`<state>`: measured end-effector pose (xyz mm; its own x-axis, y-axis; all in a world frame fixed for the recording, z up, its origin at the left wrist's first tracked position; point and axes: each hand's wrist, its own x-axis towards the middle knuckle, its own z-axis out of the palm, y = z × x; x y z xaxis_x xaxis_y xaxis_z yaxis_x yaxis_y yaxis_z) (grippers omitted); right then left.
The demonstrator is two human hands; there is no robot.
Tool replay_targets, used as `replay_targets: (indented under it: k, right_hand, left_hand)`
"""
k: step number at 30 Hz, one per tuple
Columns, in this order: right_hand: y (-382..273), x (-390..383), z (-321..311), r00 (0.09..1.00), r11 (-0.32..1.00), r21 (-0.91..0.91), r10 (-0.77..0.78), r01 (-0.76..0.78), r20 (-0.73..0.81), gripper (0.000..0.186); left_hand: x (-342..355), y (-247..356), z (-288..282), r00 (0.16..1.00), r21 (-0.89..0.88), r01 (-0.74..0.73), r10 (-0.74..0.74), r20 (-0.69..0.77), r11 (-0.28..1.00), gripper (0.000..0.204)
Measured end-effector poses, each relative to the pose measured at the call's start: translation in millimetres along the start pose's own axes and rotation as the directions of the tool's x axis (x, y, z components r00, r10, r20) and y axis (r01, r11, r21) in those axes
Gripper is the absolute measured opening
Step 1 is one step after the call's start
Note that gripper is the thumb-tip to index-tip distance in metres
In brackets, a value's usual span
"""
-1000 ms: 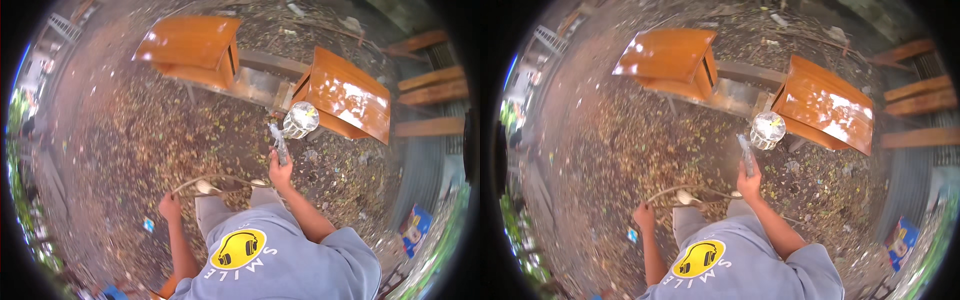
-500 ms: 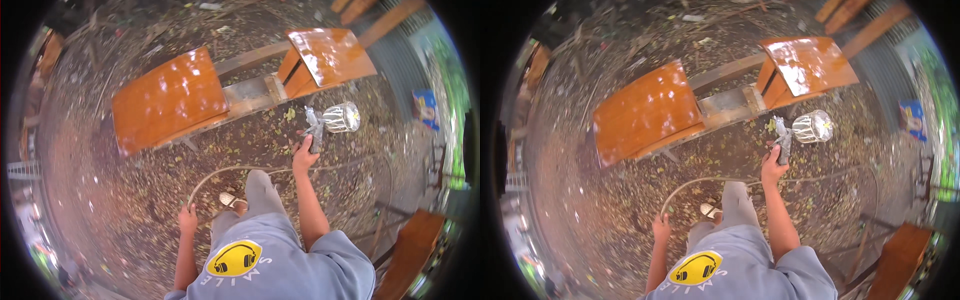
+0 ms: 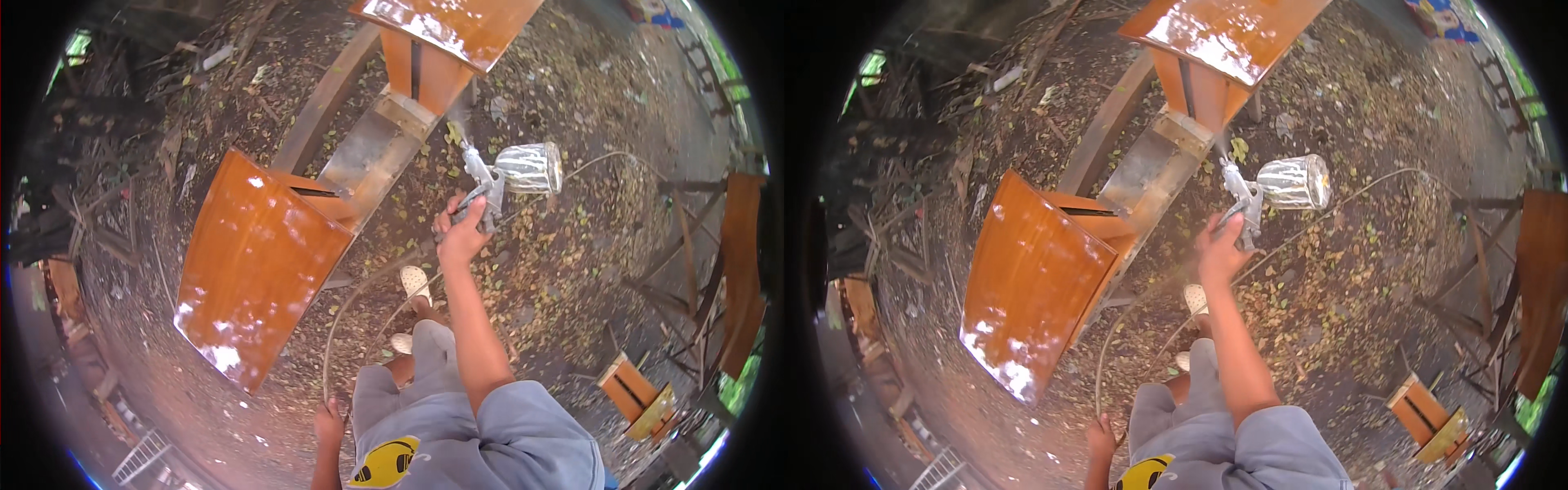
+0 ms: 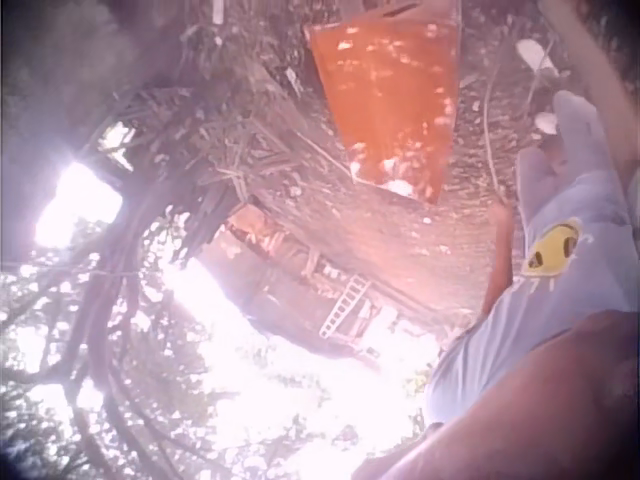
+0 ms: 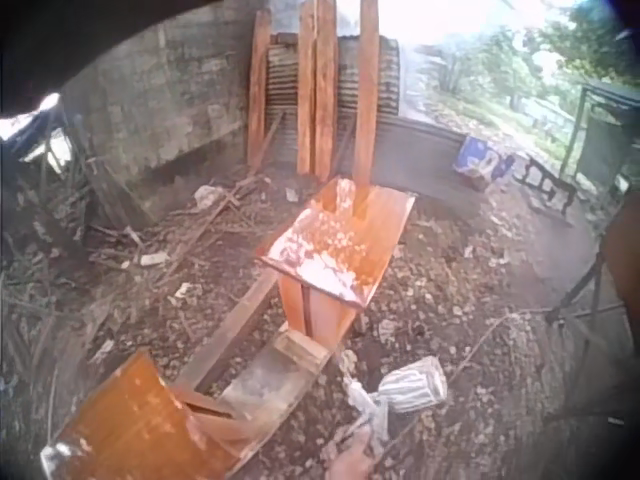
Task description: Spray varnishing wooden furniture outdoors in a workshop area.
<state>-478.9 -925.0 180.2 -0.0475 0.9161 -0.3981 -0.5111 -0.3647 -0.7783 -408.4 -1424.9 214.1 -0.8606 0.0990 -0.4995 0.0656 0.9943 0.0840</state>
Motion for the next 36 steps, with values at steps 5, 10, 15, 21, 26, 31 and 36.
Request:
replay_targets:
  k: [5,10,15,21,26,31,36]
  right_hand:
    - [36,17,11,0.982,0.993,0.031,0.114,-0.111,-0.152,0.048]
    - [92,36,4,0.935,0.987,-0.006,0.150,-0.160,-0.322,0.051]
    - [127,41,1,0.878,0.977,0.049,0.208,-0.207,-0.431,0.047]
    - [161,35,6,0.972,0.960,-0.265,0.027,-0.090,-0.233,0.041]
    - [90,1,88,1.000,0.990,-0.142,-0.020,0.023,0.021,0.038]
    - [92,14,120,0.998,0.998,0.031,-0.054,0.053,0.036,0.039]
    - [131,47,117,0.986,0.996,0.021,0.084,-0.082,-0.146,0.041]
  left_hand:
    - [18,10,-46,0.971,-0.067,0.116,-0.098,0.220,0.991,0.048]
    - [49,-37,-35,0.965,-0.032,0.073,-0.063,0.254,0.997,0.045]
    - [68,-51,-44,0.960,-0.063,0.060,-0.040,0.276,0.996,0.045]
    - [75,-73,-44,0.971,0.014,0.016,-0.019,0.236,1.000,0.046]
    - [71,-18,-62,0.916,0.124,-0.039,-0.014,0.402,0.992,0.047]
    - [70,3,-48,0.893,0.106,-0.063,0.009,0.449,0.992,0.055]
    - [70,13,-51,0.898,0.073,-0.077,0.037,0.438,0.994,0.055]
